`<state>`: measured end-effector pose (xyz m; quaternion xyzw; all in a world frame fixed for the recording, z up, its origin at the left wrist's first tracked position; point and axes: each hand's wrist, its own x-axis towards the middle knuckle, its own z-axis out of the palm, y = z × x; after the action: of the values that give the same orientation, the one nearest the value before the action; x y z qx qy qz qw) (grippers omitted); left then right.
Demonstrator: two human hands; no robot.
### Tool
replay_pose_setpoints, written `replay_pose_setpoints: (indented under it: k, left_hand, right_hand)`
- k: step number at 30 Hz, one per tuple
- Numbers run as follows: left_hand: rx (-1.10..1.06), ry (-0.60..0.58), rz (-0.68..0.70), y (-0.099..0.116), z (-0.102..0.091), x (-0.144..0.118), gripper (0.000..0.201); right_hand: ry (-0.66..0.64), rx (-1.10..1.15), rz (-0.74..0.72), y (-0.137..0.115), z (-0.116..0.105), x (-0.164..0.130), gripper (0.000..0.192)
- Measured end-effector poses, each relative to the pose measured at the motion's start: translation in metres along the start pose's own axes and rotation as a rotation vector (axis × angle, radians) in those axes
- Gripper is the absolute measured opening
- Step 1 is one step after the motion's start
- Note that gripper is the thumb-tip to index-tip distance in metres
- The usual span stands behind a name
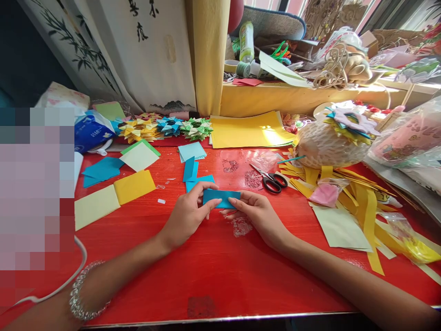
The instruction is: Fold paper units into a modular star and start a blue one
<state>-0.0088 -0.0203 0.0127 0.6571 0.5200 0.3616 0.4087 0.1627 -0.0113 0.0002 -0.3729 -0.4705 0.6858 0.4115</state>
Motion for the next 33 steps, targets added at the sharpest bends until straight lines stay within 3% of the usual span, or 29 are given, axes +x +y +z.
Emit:
replay_pose_setpoints:
  k: [11,18,23,26,29,33]
  left_hand:
    - [0.217,0.027,0.067,0.0000,-0.0026,0.0016,0.019]
    - [0.089,0.061,0.002,-0.0002,-0.0025,0.0030,0.020]
    - [0.097,-0.046,0.009,0.0009,-0.0035,0.0043,0.019]
    - [0.130,-0.144,0.006,0.0009,-0.0045,0.0058,0.020]
    - [0.135,-0.170,0.020,0.0013,-0.0051,0.0064,0.021]
    - [0.073,-0.107,0.037,0.0034,-0.0047,0.0044,0.021]
  right_hand:
    - [-0.030,0.003,0.016,0.0020,0.0016,-0.0002,0.013]
    - [-0.004,-0.024,0.070,0.0032,0.0012,0.0010,0.021]
    - [-0.022,-0.027,0.054,0.0026,-0.0006,-0.0001,0.020]
    - [-0.132,-0.153,0.076,0.0014,-0.0011,-0.0036,0.021]
    - [-0.209,-0.285,0.104,0.0002,-0.0002,-0.0060,0.023]
    - [-0.066,-0.128,0.119,-0.0015,0.0021,-0.0037,0.024]
